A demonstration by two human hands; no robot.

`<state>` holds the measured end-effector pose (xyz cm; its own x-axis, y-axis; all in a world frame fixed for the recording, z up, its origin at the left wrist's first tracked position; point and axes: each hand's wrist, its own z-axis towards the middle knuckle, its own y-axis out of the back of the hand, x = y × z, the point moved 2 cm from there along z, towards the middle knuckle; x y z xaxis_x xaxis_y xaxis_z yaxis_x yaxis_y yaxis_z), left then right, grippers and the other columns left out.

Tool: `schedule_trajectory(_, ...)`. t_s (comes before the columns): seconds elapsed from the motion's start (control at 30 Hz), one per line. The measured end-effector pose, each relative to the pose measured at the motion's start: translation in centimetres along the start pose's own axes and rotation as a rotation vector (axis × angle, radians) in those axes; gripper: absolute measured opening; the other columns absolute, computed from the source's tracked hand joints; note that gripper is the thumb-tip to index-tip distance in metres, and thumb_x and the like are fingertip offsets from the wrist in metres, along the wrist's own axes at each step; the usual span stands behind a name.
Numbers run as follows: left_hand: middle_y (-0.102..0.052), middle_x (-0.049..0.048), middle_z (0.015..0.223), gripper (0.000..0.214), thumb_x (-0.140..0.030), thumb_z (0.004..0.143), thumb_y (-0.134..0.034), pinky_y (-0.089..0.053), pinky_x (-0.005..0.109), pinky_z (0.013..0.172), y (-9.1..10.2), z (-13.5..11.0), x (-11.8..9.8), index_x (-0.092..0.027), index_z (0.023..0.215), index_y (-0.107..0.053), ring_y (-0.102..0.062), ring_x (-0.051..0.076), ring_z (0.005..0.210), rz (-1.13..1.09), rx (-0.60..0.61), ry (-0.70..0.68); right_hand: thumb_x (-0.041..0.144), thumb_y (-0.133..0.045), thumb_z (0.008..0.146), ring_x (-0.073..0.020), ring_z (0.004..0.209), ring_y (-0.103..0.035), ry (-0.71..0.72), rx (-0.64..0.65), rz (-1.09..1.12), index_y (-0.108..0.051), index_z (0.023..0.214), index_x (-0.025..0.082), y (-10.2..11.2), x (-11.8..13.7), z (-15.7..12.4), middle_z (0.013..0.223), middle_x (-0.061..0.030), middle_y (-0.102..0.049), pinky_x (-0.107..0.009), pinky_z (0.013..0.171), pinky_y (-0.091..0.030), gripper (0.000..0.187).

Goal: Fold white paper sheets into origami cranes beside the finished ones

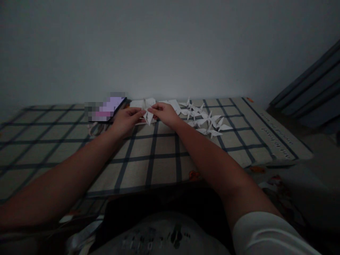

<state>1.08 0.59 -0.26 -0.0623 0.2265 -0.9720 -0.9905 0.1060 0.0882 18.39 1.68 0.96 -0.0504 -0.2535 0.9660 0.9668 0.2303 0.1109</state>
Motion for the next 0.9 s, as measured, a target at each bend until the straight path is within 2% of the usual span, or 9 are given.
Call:
schedule_trajectory(0.27,-0.075,0.0073,0.084,0.052,-0.059,0.068,-0.082,-0.058,0.029,0.073,0.0,-0.4,-0.4,-0.012,0.088,-0.075,-0.070,0.019,0.076,0.089,-0.003,-0.029,0.030,-0.074,0.082,-0.0089,0.063,-0.057,0.012,0.078,0.098,-0.059,0.079,0.018,-0.1,-0.9,0.1,0.073,0.0035,-0.061,-0.023,0.062,-0.049,0.019)
schedule_trajectory(0.37,-0.075,0.0063,0.083,0.059,-0.052,0.072,-0.081,-0.059,0.029,0.073,0.0,-0.5,-0.5,-0.013,0.114,-0.071,-0.071,0.018,0.073,0.082,0.013,-0.057,0.032,-0.077,0.080,-0.0098,0.067,-0.059,-0.004,0.111,0.138,-0.059,0.080,0.018,-0.2,-1.1,0.1,0.075,0.0030,-0.061,-0.024,0.065,-0.050,0.023)
schedule_trajectory(0.43,-0.074,0.0043,0.079,0.070,-0.047,0.074,-0.081,-0.059,0.030,0.073,-0.1,-0.5,-0.5,-0.015,0.133,-0.061,-0.071,0.017,0.069,0.033,0.029,-0.061,0.034,-0.077,0.080,-0.0103,0.068,-0.059,-0.012,0.112,0.120,-0.059,0.079,0.018,-0.2,-1.1,0.1,0.074,0.0028,-0.061,-0.024,0.066,-0.050,0.024)
schedule_trajectory(0.5,-0.073,0.0031,0.075,0.076,-0.046,0.077,-0.079,-0.060,0.031,0.073,-0.2,-0.5,-0.5,-0.017,0.142,-0.053,-0.071,0.017,0.067,-0.008,0.028,-0.054,0.034,-0.077,0.079,-0.0102,0.066,-0.056,-0.002,0.084,0.078,-0.059,0.078,0.018,-0.1,-1.0,0.0,0.071,0.0033,-0.059,-0.024,0.065,-0.048,0.024)
schedule_trajectory(0.6,-0.073,0.0036,0.077,0.077,-0.043,0.080,-0.077,-0.060,0.032,0.075,-0.4,-0.6,-0.6,-0.019,0.146,-0.047,-0.072,0.018,0.070,-0.050,0.007,-0.028,0.032,-0.075,0.079,-0.0099,0.066,-0.053,0.023,0.008,0.023,-0.057,0.076,0.018,0.2,-0.8,0.0,0.070,0.0042,-0.058,-0.024,0.064,-0.044,0.023)
schedule_trajectory(0.73,-0.073,0.0020,0.075,0.081,-0.031,0.076,-0.079,-0.060,0.034,0.077,-0.7,-0.7,-0.6,-0.019,0.148,-0.044,-0.072,0.018,0.069,-0.080,0.026,0.004,0.029,-0.071,0.080,-0.0095,0.065,-0.050,0.062,-0.067,-0.008,-0.054,0.073,0.019,0.3,-0.4,-0.1,0.067,0.0057,-0.054,-0.023,0.063,-0.040,0.021)
schedule_trajectory(0.9,-0.073,0.0013,0.072,0.079,-0.026,0.076,-0.079,-0.060,0.032,0.075,-0.4,-0.5,-0.2,-0.017,0.147,-0.046,-0.070,0.016,0.063,-0.063,0.045,-0.055,0.026,-0.072,0.079,-0.0099,0.065,-0.053,0.034,0.005,0.062,-0.051,0.078,0.020,-0.1,-0.5,0.1,0.071,0.0055,-0.056,-0.023,0.063,-0.041,0.021)
